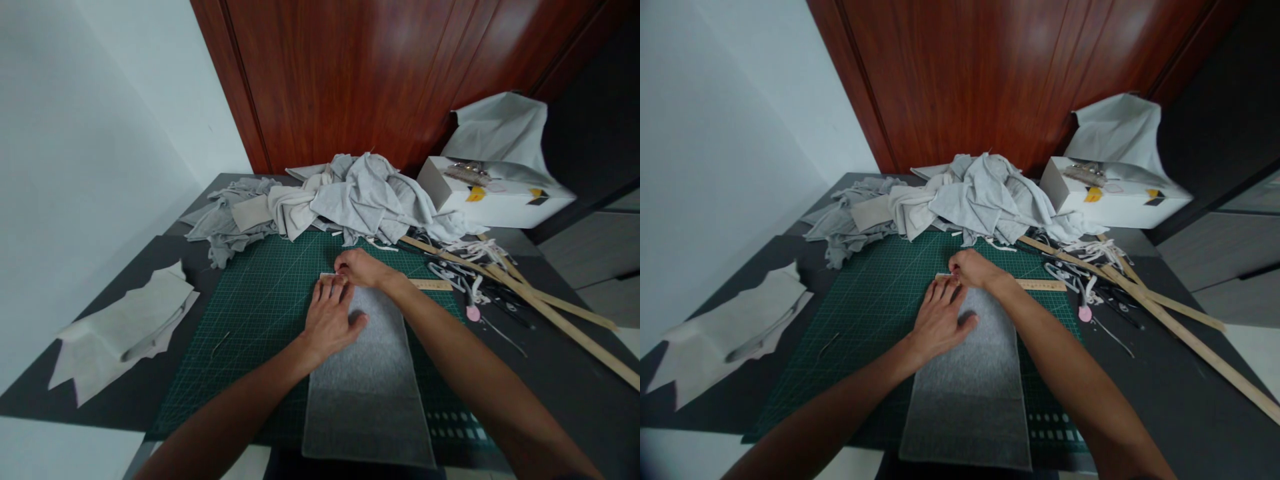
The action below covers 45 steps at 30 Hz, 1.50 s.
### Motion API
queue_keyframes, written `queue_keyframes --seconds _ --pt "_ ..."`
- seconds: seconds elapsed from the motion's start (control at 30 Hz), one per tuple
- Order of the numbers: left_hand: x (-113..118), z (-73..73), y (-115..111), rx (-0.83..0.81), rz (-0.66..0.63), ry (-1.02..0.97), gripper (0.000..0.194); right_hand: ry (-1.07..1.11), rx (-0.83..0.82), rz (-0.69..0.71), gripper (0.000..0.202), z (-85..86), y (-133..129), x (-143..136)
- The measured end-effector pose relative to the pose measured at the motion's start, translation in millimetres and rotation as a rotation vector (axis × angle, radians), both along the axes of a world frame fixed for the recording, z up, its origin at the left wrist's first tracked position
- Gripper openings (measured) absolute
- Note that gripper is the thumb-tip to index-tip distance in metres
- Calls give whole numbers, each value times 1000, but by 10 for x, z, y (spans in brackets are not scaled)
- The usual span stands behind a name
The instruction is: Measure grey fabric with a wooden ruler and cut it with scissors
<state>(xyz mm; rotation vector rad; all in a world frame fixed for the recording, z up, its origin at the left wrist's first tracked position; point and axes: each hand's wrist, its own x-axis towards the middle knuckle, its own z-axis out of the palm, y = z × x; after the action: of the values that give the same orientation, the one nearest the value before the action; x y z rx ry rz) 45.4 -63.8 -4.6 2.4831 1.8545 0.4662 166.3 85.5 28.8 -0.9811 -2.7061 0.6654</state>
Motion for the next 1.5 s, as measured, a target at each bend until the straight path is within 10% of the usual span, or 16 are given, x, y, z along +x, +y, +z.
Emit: queue_keyframes --seconds 1.5 --pt "103 127 73 -33 -10 -16 60 94 59 -70 22 -95 -102 440"
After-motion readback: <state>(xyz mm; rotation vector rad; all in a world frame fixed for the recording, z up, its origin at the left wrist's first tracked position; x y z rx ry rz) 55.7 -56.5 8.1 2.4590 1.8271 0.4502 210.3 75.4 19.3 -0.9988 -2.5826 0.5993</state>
